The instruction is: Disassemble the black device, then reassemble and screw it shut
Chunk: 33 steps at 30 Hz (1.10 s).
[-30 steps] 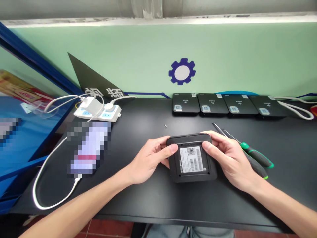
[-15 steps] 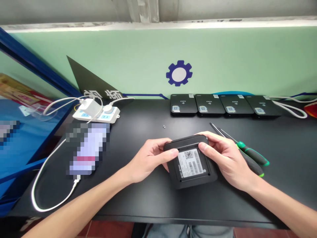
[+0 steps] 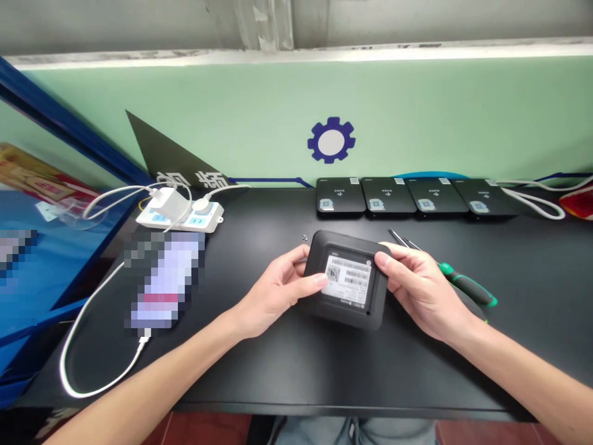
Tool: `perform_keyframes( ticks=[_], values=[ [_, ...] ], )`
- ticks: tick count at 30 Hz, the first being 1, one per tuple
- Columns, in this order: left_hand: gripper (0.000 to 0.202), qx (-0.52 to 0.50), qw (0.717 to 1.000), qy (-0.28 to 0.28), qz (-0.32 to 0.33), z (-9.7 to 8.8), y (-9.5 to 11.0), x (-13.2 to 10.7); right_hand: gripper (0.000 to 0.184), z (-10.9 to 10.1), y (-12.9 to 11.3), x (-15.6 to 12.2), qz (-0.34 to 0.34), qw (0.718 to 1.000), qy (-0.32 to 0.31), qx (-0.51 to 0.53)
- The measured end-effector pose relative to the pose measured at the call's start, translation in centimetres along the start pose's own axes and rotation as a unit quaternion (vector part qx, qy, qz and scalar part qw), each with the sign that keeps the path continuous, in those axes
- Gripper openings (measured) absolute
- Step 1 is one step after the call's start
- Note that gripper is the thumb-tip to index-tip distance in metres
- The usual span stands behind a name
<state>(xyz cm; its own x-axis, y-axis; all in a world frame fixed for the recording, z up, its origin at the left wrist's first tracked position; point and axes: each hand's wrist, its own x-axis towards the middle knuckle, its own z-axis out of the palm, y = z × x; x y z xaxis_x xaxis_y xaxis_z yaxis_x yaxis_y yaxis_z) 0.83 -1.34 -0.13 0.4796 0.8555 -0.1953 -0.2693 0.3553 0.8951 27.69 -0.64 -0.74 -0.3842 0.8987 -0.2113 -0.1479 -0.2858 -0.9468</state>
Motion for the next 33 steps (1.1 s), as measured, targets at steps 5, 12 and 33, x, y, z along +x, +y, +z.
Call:
perform_keyframes(
  ticks=[5, 12, 33],
  values=[
    [0.04, 0.052, 0.998, 0.005, -0.034, 0.09, 0.32, -0.17, 0.03, 0.6, -0.13, -0.45, 0.016, 0.999, -0.046, -0.005],
    [0.026, 0.053, 0.998, -0.018, -0.022, 0.53, 0.57, -0.11, 0.025, 0.98, -0.57, -0.63, 0.018, 0.997, -0.069, -0.013],
    [0.033, 0.096, 0.994, -0.039, -0.025, 0.23, 0.54, 0.08, 0.048, 0.91, -0.82, -0.73, 0.043, 0.996, -0.073, -0.028]
  ],
)
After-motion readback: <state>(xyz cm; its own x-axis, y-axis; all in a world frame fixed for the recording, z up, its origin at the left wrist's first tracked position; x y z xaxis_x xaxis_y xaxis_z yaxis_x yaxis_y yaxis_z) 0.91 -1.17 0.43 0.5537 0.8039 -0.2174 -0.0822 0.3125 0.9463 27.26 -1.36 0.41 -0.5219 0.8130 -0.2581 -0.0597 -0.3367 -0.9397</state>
